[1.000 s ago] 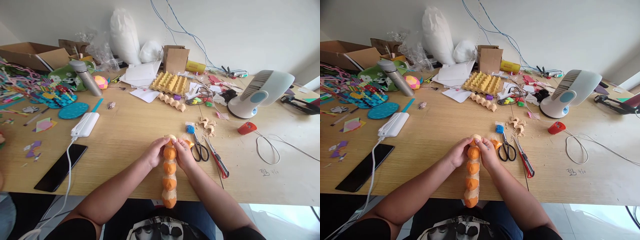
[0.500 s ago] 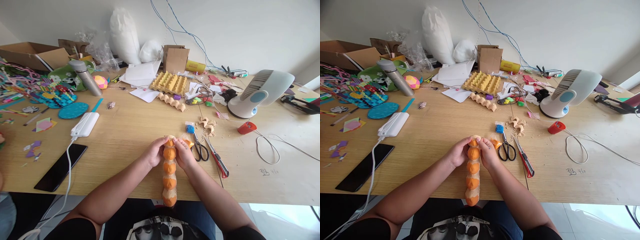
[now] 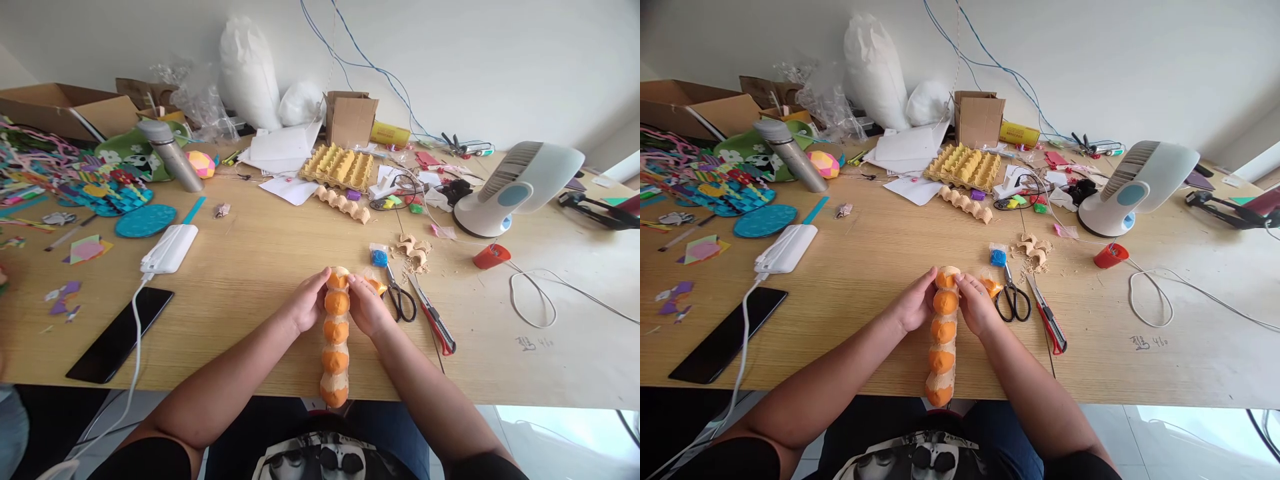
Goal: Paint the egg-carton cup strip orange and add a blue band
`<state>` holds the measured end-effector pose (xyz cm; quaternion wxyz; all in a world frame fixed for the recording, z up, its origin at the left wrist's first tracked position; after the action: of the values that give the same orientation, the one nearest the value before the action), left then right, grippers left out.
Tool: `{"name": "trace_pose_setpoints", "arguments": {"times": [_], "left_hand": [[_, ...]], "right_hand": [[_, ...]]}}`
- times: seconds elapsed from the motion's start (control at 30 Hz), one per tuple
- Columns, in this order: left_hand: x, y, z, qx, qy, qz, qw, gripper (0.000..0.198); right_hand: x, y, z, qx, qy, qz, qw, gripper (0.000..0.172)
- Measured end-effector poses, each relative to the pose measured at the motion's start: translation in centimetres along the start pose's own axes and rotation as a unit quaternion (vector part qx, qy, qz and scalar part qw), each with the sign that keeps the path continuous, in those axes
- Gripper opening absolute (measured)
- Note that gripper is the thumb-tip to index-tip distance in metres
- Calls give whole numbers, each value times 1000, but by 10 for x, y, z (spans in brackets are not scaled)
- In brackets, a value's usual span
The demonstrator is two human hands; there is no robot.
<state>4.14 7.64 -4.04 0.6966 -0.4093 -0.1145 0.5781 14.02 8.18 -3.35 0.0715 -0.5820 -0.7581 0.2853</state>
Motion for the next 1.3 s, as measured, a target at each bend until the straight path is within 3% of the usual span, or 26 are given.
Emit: {"name": "trace_pose_setpoints", "arguments": {"times": [0.13, 0.57, 1.03, 1.3], "left_hand": [[-3, -7, 4, 17, -6, -22, 1000, 45], [-6, 0, 9, 60, -22, 47, 997, 46], [-4, 2, 12, 21, -48, 44, 998, 38], [0, -5, 14, 73, -10, -39, 996, 60]], "right_hand": [[0, 5, -1, -13, 9, 22, 1000, 47], [-3, -3, -6, -64, 41, 7, 997, 50], [-2, -3, -2, -124, 57, -6, 991, 49], [2, 7, 0, -52, 16, 37, 998, 48]]}}
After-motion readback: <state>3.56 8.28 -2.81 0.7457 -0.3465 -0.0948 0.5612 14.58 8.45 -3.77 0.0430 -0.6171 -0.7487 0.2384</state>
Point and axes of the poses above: each hand's wrist, its own x-axis towards the middle knuckle, its own y-axis out of the back of the hand, z = x × y, the point moved 9 cm from there along x, towards the middle knuckle, and after that the axes turned 3 degrees about -x, right-handed, at the moved point
